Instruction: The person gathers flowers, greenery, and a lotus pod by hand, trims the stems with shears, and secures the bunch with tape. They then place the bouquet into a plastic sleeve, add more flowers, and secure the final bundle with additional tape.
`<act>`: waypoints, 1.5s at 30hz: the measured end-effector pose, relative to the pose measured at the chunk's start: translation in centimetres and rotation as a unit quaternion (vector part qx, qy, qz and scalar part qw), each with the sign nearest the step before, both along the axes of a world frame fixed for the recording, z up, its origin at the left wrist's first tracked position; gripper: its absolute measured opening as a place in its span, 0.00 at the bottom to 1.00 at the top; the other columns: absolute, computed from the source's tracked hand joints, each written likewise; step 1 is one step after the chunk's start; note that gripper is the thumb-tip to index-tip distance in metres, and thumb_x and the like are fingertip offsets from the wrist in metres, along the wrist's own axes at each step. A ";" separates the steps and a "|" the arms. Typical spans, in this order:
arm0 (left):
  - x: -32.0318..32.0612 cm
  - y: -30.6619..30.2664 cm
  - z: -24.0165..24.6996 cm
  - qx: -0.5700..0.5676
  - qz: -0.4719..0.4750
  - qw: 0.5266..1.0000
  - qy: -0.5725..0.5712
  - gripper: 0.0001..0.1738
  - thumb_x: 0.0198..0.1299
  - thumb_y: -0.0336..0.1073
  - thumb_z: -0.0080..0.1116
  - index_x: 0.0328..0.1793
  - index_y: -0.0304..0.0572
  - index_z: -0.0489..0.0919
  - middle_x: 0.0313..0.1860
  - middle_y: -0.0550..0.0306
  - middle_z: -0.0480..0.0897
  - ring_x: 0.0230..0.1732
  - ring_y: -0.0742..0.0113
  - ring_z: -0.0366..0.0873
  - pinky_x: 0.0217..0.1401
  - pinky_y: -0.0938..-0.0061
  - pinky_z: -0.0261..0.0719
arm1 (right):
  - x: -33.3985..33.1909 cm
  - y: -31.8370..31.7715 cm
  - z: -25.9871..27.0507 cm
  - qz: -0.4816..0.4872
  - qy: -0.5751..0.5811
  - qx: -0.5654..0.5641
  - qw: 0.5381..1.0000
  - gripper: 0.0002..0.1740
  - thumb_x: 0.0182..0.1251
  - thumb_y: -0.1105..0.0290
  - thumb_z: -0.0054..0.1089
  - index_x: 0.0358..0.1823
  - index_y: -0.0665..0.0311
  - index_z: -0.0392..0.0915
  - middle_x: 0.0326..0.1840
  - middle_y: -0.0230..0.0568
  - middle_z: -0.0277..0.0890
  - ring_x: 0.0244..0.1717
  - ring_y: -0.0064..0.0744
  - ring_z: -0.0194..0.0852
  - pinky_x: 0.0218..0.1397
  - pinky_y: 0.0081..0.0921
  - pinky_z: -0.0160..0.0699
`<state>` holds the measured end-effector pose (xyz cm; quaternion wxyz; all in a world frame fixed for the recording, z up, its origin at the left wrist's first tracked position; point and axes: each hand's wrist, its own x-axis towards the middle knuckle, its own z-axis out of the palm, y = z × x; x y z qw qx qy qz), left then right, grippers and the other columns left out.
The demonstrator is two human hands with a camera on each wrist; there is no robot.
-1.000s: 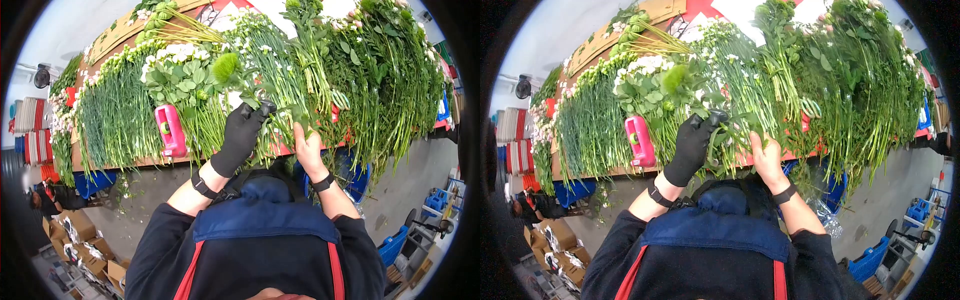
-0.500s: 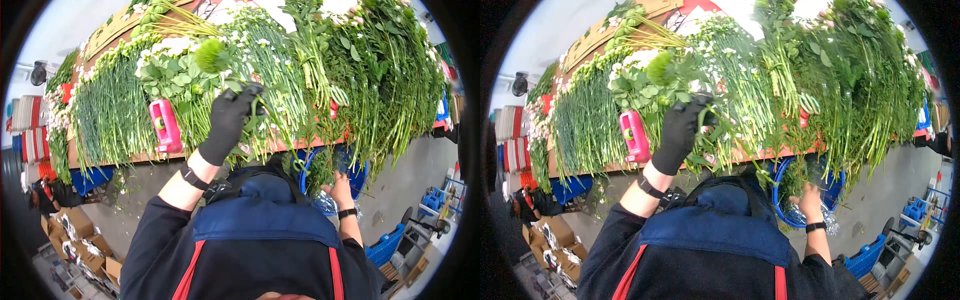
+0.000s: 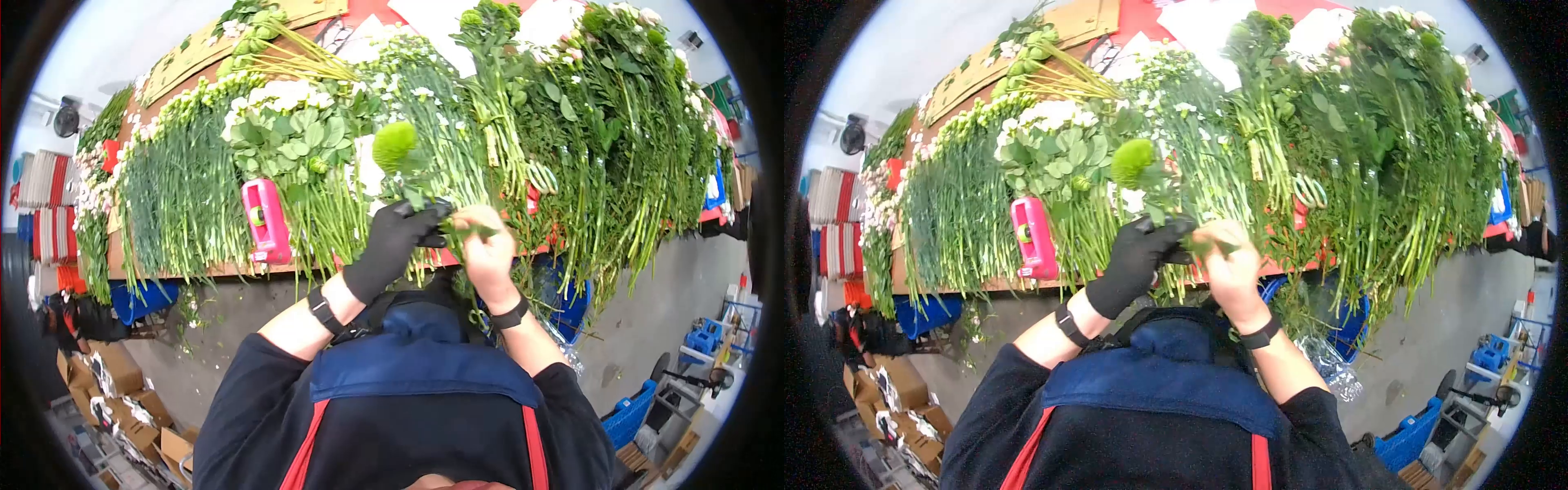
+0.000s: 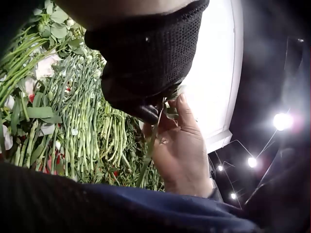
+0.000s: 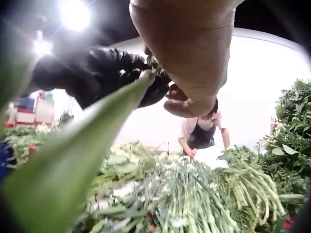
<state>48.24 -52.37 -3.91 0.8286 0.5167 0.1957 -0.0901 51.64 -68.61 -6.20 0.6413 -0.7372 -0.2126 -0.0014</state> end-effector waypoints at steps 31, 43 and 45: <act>0.7 11.9 -4.6 -0.045 0.134 0.987 -0.081 0.22 0.72 0.50 0.46 0.59 0.40 0.72 0.45 0.51 0.80 0.46 0.50 0.82 0.50 0.57 0.83 | 5.0 -20.8 -8.7 -0.230 0.092 -0.538 0.806 0.17 0.61 0.59 0.60 0.35 0.69 0.80 0.37 0.55 0.82 0.43 0.58 0.80 0.48 0.45 0.79; 0.3 3.3 -2.7 -0.134 0.052 0.990 -0.004 0.22 0.73 0.42 0.47 0.67 0.39 0.68 0.44 0.48 0.80 0.46 0.49 0.83 0.54 0.52 0.83 | 3.6 -21.4 -6.1 -0.301 0.323 -0.199 0.875 0.14 0.67 0.64 0.58 0.35 0.70 0.83 0.19 0.33 0.76 0.17 0.20 0.68 0.23 0.20 0.67; 0.7 3.5 -2.7 -0.138 0.036 0.990 0.011 0.22 0.73 0.42 0.46 0.67 0.39 0.68 0.45 0.47 0.79 0.46 0.50 0.83 0.54 0.53 0.84 | 2.0 -20.5 -4.0 -0.292 0.358 -0.130 0.877 0.13 0.68 0.64 0.57 0.36 0.68 0.83 0.17 0.31 0.73 0.15 0.19 0.65 0.21 0.19 0.63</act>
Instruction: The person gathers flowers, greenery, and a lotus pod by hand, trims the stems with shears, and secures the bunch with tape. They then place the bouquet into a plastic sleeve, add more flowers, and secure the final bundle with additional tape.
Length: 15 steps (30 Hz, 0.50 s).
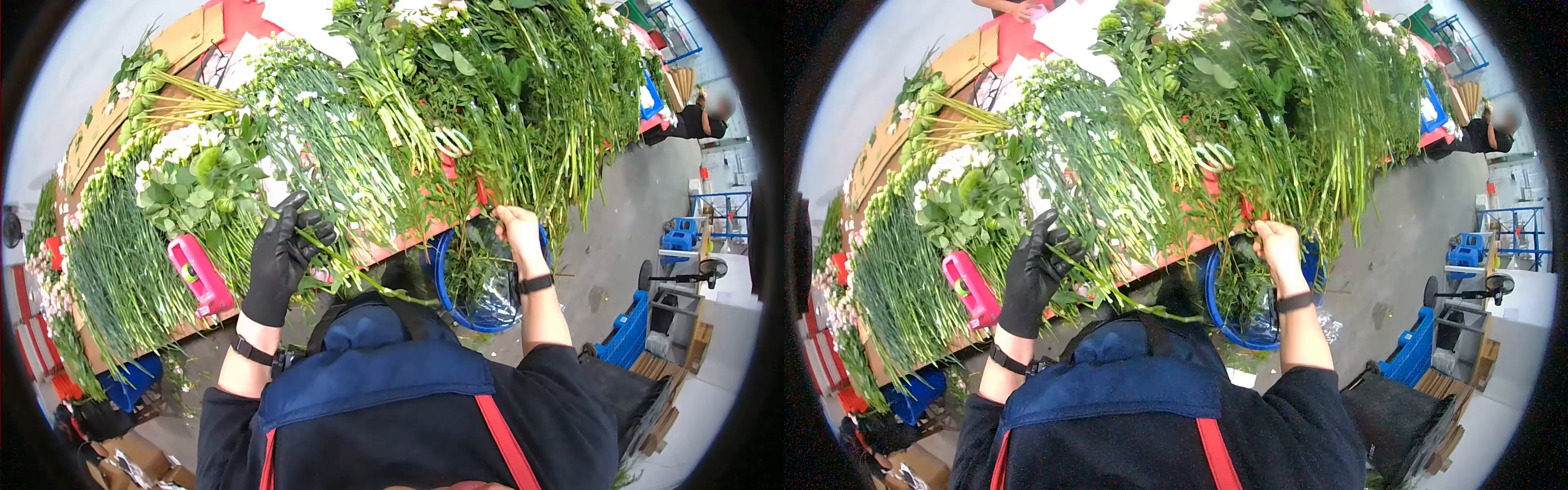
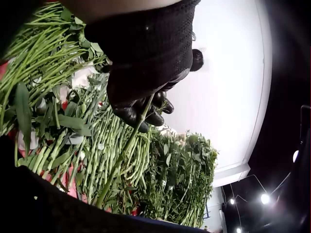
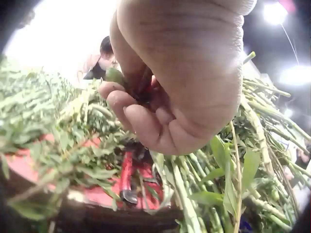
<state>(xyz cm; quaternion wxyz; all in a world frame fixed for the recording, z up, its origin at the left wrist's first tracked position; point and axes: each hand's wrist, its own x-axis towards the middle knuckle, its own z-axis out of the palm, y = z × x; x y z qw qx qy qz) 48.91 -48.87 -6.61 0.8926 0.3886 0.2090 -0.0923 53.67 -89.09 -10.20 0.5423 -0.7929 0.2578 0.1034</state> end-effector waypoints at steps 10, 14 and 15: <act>-0.1 1.5 -1.9 -0.157 -0.064 0.986 -0.002 0.22 0.71 0.38 0.51 0.68 0.43 0.67 0.55 0.45 0.76 0.53 0.50 0.78 0.57 0.52 0.80 | -16.5 2.8 14.0 0.128 -0.029 0.092 0.987 0.14 0.66 0.67 0.60 0.26 0.71 0.79 0.18 0.43 0.77 0.17 0.28 0.73 0.28 0.23 0.72; -0.4 2.2 -3.7 -0.231 -0.119 0.965 -0.031 0.25 0.69 0.36 0.54 0.70 0.41 0.63 0.57 0.48 0.76 0.55 0.53 0.77 0.58 0.56 0.79 | -22.6 5.0 15.3 0.161 0.091 0.112 0.976 0.09 0.63 0.72 0.64 0.27 0.71 0.82 0.23 0.39 0.81 0.27 0.24 0.77 0.36 0.24 0.75; -0.8 2.3 -3.9 -0.225 -0.141 0.963 -0.047 0.26 0.69 0.36 0.54 0.71 0.42 0.62 0.60 0.48 0.75 0.58 0.54 0.76 0.60 0.56 0.78 | -24.1 5.4 15.6 0.161 0.141 0.095 0.972 0.07 0.63 0.76 0.62 0.27 0.69 0.84 0.24 0.37 0.82 0.32 0.22 0.78 0.39 0.24 0.76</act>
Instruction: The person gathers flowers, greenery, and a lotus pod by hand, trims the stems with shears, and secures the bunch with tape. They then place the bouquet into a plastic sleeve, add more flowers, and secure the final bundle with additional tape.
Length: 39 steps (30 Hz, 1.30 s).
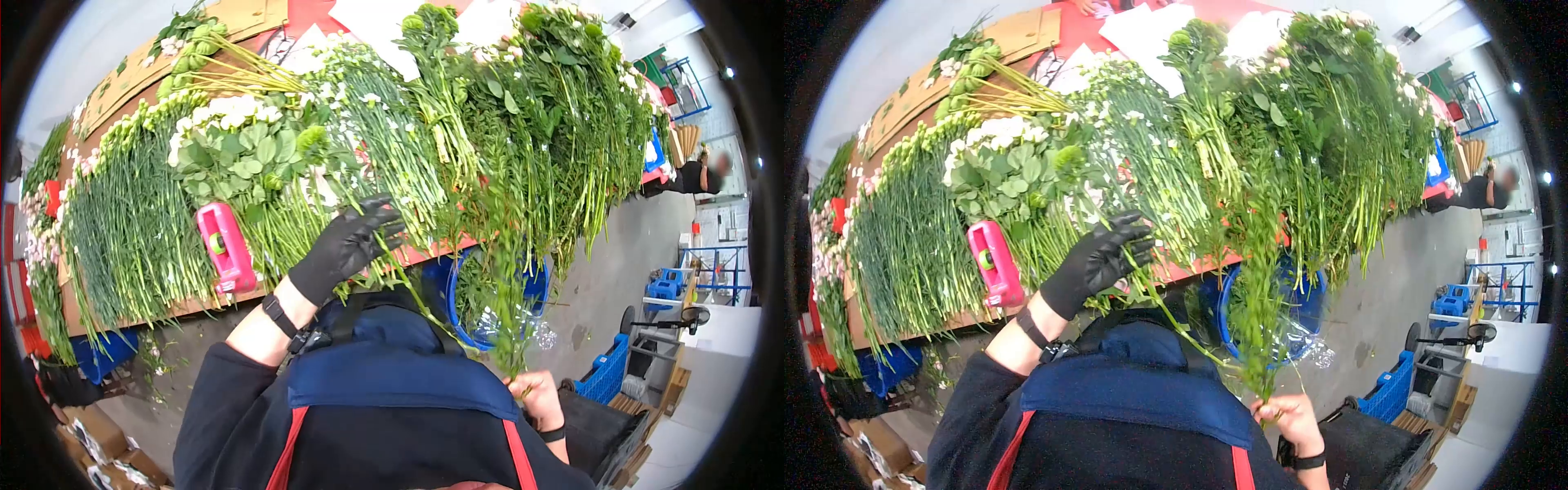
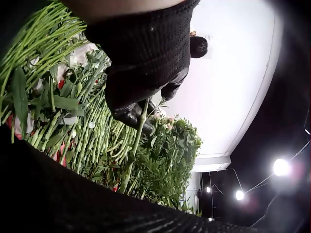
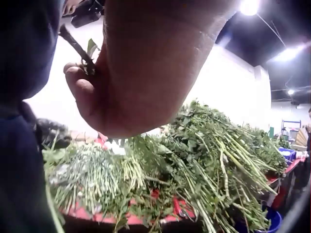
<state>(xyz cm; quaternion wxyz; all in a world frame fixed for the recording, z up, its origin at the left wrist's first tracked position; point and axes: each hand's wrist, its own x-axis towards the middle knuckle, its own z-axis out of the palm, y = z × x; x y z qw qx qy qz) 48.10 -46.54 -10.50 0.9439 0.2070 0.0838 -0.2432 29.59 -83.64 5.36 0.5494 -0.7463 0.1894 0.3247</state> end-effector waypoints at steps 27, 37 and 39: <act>-6.7 7.8 0.3 0.492 0.023 0.736 -0.465 0.40 0.63 0.33 0.59 0.79 0.58 0.54 0.54 0.53 0.83 0.26 0.60 0.83 0.31 0.70 0.82 | -1.0 7.5 -7.4 0.292 -0.201 -0.341 0.871 0.25 0.49 0.73 0.71 0.51 0.70 0.79 0.56 0.54 0.77 0.56 0.52 0.74 0.62 0.38 0.71; -6.5 10.0 -0.1 0.684 0.048 0.579 -0.442 0.42 0.63 0.38 0.59 0.81 0.54 0.51 0.30 0.45 0.81 0.17 0.52 0.75 0.24 0.64 0.76 | 10.7 19.9 -15.2 0.259 -0.255 0.023 0.931 0.22 0.63 0.71 0.65 0.17 0.70 0.63 0.17 0.34 0.57 0.20 0.22 0.50 0.23 0.26 0.54; -6.5 10.4 -1.5 0.697 0.054 0.598 -0.393 0.37 0.67 0.44 0.55 0.79 0.50 0.54 0.36 0.49 0.82 0.25 0.58 0.78 0.27 0.66 0.78 | 11.4 19.0 -16.6 0.272 -0.236 0.045 0.932 0.24 0.62 0.72 0.66 0.15 0.70 0.60 0.16 0.34 0.56 0.19 0.21 0.49 0.22 0.27 0.53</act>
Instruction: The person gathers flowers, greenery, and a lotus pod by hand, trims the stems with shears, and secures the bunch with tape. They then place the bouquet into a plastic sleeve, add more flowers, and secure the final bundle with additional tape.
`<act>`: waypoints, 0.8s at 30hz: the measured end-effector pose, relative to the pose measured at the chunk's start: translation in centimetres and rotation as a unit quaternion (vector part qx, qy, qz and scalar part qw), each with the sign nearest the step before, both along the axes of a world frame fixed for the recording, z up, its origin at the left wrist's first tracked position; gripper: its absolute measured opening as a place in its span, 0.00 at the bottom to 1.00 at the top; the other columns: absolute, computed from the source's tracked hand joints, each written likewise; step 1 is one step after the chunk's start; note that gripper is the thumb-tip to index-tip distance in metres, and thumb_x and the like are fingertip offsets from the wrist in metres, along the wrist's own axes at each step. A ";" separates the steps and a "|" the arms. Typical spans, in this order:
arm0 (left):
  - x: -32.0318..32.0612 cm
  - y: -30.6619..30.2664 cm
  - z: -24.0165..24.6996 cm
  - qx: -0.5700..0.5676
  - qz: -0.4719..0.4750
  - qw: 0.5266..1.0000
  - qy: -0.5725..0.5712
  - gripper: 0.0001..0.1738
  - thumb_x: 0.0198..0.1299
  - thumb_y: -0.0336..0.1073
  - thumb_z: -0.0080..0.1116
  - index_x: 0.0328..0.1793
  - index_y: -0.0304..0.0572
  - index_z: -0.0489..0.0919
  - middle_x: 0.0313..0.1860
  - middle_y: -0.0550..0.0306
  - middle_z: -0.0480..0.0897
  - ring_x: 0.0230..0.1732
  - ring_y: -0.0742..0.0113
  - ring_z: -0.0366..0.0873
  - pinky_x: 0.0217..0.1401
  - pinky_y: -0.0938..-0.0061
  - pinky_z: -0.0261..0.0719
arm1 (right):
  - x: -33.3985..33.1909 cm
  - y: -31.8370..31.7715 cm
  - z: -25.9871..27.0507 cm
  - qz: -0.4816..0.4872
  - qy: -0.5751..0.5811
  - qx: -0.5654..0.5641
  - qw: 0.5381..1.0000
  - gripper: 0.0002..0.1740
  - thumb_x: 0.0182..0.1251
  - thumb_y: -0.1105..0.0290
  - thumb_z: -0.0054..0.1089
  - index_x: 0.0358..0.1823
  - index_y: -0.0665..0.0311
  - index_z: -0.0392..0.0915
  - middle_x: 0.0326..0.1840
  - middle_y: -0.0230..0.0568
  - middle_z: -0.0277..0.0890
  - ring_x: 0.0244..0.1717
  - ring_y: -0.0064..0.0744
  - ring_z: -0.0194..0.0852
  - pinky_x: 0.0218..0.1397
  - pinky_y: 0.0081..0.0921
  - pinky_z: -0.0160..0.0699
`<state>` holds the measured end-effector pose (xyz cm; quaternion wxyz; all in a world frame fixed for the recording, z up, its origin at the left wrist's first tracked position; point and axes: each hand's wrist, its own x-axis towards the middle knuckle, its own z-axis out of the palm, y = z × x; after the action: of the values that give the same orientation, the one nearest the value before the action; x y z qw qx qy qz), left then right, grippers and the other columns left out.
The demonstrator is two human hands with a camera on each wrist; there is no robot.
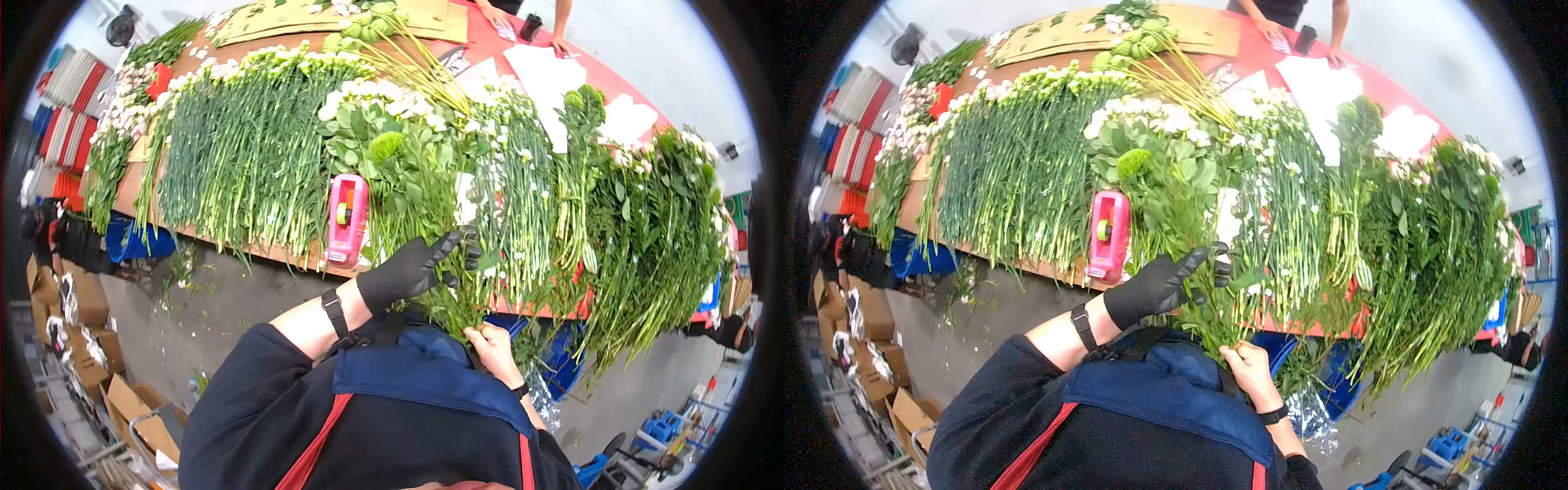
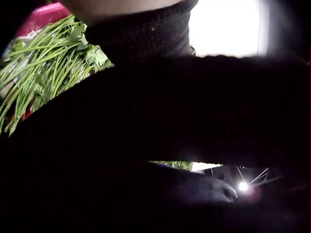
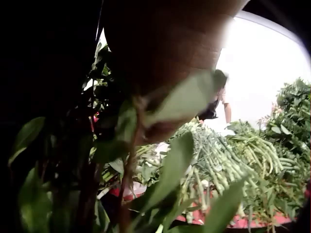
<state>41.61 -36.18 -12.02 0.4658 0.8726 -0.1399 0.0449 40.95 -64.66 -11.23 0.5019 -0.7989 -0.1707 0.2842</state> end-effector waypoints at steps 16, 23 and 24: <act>1.4 -3.0 -3.8 -0.234 0.058 0.953 0.182 0.27 0.65 0.50 0.54 0.63 0.40 0.72 0.21 0.49 0.76 0.22 0.58 0.73 0.27 0.62 0.72 | 7.9 -2.3 -5.3 0.240 -0.071 -0.114 0.961 0.22 0.56 0.60 0.73 0.44 0.72 0.80 0.39 0.45 0.81 0.34 0.29 0.76 0.39 0.26 0.76; 1.4 -5.2 2.2 -0.262 -0.001 0.888 0.379 0.21 0.65 0.49 0.57 0.51 0.38 0.80 0.28 0.57 0.79 0.29 0.71 0.72 0.33 0.67 0.71 | 20.4 9.0 12.2 0.083 -0.026 0.080 0.993 0.19 0.69 0.67 0.57 0.57 0.71 0.76 0.50 0.43 0.83 0.52 0.27 0.79 0.57 0.24 0.75; 1.6 -5.3 3.0 -0.258 -0.023 0.885 0.387 0.21 0.65 0.49 0.57 0.51 0.37 0.80 0.28 0.57 0.79 0.29 0.71 0.72 0.32 0.68 0.71 | 21.1 10.9 13.7 0.063 -0.012 0.099 0.993 0.19 0.70 0.67 0.56 0.56 0.72 0.76 0.50 0.42 0.83 0.53 0.26 0.79 0.57 0.22 0.74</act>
<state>43.17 -41.45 -9.00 0.6922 0.6665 0.0481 -0.2725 62.09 -53.80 2.43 0.5571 -0.7364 -0.2543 0.2875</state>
